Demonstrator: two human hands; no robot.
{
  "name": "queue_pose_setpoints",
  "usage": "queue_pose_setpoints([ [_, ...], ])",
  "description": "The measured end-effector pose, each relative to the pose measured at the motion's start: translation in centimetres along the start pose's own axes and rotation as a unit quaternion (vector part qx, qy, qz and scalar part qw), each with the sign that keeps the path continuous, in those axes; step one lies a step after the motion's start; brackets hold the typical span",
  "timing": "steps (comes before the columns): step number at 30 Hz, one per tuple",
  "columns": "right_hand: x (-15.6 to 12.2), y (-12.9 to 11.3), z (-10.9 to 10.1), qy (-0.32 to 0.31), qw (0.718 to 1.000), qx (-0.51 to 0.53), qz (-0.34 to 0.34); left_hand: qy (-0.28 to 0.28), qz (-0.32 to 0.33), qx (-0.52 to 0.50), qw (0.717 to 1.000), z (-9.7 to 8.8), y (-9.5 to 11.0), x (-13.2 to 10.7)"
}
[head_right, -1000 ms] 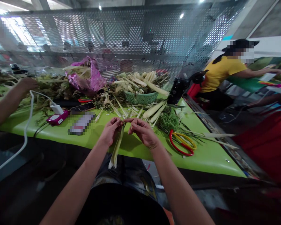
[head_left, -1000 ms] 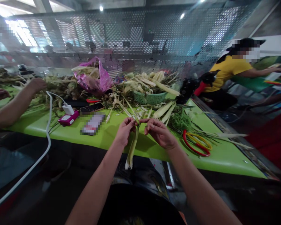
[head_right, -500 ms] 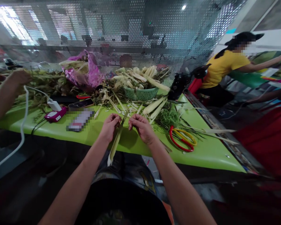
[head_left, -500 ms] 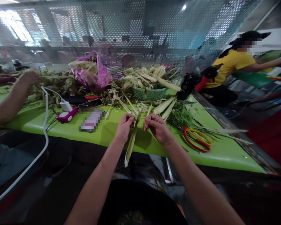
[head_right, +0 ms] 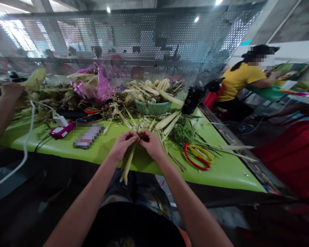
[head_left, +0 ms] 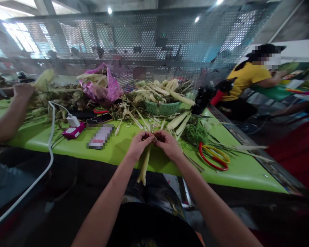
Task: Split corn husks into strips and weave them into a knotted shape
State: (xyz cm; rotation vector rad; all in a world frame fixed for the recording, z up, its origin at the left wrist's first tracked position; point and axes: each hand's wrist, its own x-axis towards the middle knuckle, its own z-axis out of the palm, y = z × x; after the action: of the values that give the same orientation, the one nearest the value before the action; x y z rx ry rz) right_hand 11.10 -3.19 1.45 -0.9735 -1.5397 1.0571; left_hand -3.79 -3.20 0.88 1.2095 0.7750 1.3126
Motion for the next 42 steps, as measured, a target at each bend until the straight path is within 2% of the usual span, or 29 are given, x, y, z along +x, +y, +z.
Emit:
queue_pose_setpoints([
  [3,0.0,-0.1,-0.2,0.012,1.000,-0.011,0.004,-0.016,-0.009,-0.012,1.000,0.0,-0.1,0.1],
  [6,-0.2,-0.5,-0.4,0.035,0.998,0.042,0.015,0.018,-0.019,-0.039,0.999,0.1,-0.1,0.2],
  [8,-0.3,-0.8,-0.5,0.051,0.995,0.078,0.021,0.026,-0.037,-0.021,0.999,0.2,-0.1,0.2],
  [12,-0.4,-1.0,-0.5,0.062,0.992,0.110,0.018,-0.022,-0.067,0.013,0.997,0.6,-0.1,0.1],
  [16,-0.3,-0.6,-0.7,0.051,0.992,0.114,0.019,-0.033,-0.067,-0.012,0.997,0.7,0.2,0.1],
  [21,-0.3,-0.6,-0.7,0.064,0.990,0.124,0.019,-0.020,-0.070,-0.016,0.997,0.7,0.3,0.0],
  [26,-0.4,-0.7,-0.5,0.034,0.991,0.126,0.020,-0.026,-0.081,-0.067,0.994,0.6,0.4,0.0],
  [35,-0.5,-1.3,-1.0,0.064,0.982,0.173,0.031,0.010,-0.095,-0.119,0.988,-0.1,-0.1,0.2],
  [42,-0.4,-1.1,-1.4,0.062,0.977,0.199,0.049,0.020,-0.081,-0.155,0.984,-0.3,0.3,0.1],
])
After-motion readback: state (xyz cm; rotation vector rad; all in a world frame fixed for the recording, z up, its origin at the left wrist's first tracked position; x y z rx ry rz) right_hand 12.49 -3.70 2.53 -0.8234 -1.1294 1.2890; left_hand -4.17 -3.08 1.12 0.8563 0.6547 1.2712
